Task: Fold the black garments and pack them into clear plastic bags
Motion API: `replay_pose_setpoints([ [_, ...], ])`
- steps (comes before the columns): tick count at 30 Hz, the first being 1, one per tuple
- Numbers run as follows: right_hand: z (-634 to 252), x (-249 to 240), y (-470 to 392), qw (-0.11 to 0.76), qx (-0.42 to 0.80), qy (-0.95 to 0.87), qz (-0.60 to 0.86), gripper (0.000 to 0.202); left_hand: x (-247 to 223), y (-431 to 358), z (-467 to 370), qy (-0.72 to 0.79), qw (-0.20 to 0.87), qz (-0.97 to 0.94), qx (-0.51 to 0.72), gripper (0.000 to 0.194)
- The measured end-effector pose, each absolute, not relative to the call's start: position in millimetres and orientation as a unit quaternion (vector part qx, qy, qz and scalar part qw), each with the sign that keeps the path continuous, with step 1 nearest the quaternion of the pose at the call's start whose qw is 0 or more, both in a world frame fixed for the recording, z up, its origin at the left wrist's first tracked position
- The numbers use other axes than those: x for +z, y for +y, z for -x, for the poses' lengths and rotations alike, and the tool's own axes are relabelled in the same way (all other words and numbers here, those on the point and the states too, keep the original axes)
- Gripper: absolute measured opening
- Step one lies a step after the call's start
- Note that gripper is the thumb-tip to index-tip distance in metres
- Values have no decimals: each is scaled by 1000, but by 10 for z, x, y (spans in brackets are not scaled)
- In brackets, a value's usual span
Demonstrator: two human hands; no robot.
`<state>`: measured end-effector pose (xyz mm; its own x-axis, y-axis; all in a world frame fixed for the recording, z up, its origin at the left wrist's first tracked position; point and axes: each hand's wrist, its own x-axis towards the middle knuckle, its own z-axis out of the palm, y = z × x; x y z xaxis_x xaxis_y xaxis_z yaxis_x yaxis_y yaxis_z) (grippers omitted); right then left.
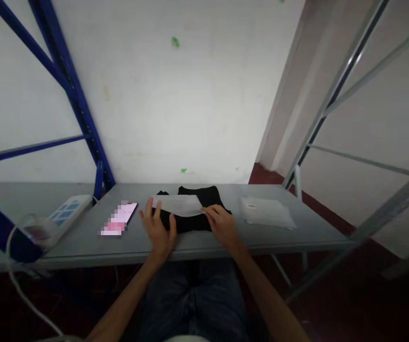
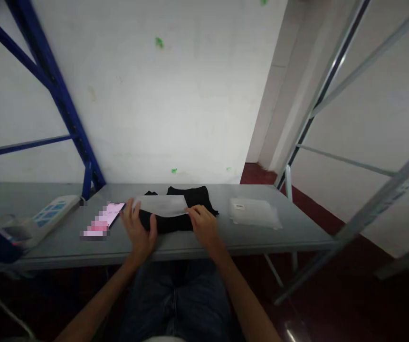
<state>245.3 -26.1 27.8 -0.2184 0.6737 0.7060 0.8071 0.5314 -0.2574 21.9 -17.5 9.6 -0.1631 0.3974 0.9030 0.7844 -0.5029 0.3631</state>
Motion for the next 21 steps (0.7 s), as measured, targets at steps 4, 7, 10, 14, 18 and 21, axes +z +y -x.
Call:
replay_pose_setpoints([
  [4,-2441,311,-280,402,-93,-781,469,30,80,-193,-246,-446,182,671,-564,27],
  [7,-2444,354,-298,412,-99,-773,473,28,29,-194,-229,-436,191,677,-561,22],
  [10,-2413,399,-338,415,-100,-777,463,28,-73,-210,-205,-383,214,725,-531,19],
  [14,-2277,451,-438,391,-103,-808,429,27,-130,-239,-226,-315,207,780,-500,20],
  [18,-2147,443,-497,377,-99,-831,396,25,-23,-258,-266,-311,226,762,-521,25],
  [21,-2132,388,-472,406,-111,-827,373,24,59,-278,-284,-310,250,750,-528,20],
])
